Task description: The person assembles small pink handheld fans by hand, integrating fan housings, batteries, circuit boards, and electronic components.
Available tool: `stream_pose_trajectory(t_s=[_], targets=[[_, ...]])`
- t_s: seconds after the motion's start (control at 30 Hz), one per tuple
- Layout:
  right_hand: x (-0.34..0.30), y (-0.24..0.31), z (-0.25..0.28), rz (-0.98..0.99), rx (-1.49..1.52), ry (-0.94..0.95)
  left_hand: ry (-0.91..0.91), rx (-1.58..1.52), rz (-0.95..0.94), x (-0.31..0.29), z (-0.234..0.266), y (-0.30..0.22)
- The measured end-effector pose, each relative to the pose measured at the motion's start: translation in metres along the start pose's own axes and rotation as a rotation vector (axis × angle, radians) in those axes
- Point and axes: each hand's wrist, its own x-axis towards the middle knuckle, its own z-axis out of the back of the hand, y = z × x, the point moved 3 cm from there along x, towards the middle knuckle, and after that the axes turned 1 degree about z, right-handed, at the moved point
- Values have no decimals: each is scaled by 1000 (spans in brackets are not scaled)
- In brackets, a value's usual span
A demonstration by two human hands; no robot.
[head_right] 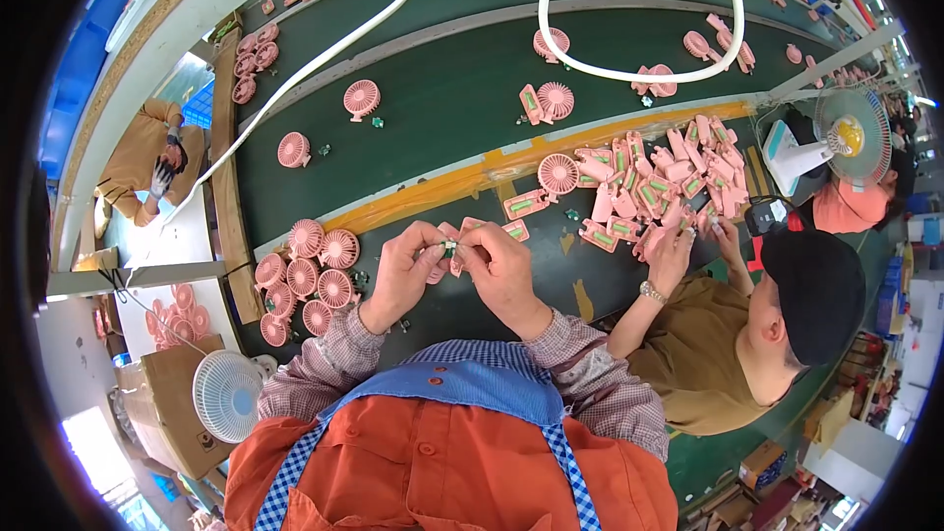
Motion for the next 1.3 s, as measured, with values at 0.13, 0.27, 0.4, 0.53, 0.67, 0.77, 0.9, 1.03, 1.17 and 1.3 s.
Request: stream_pose_trajectory(t_s=[0.13,0.27,0.4,0.53,0.67,0.77,0.9,1.03,1.17,1.3], targets=[[6,-6,3,-161,97,172,62,113,-55,1,5,2],[10,-12,6,-381,252,355,103,116,-37,2,4,-3],[11,-25,5,-233,120,382,97,296,-84,4,1,0],[8,-32,-4,-312,140,345,40,245,-40,7,0,26],[-10,-83,-21,-329,104,170,87,142,145,24,3,66],[-14,-116,-15,-312,58,35,131,138,185,47,6,96],[-27,-179,35,-226,-265,-207,-23,181,172,90,35,143],[-37,-207,95,-153,-850,-233,-169,179,71,143,62,150],[-44,-225,122,-218,-1115,-125,-326,34,204,201,60,163],[-49,-246,127,-159,-1039,-152,-230,-551,268,243,58,177]])
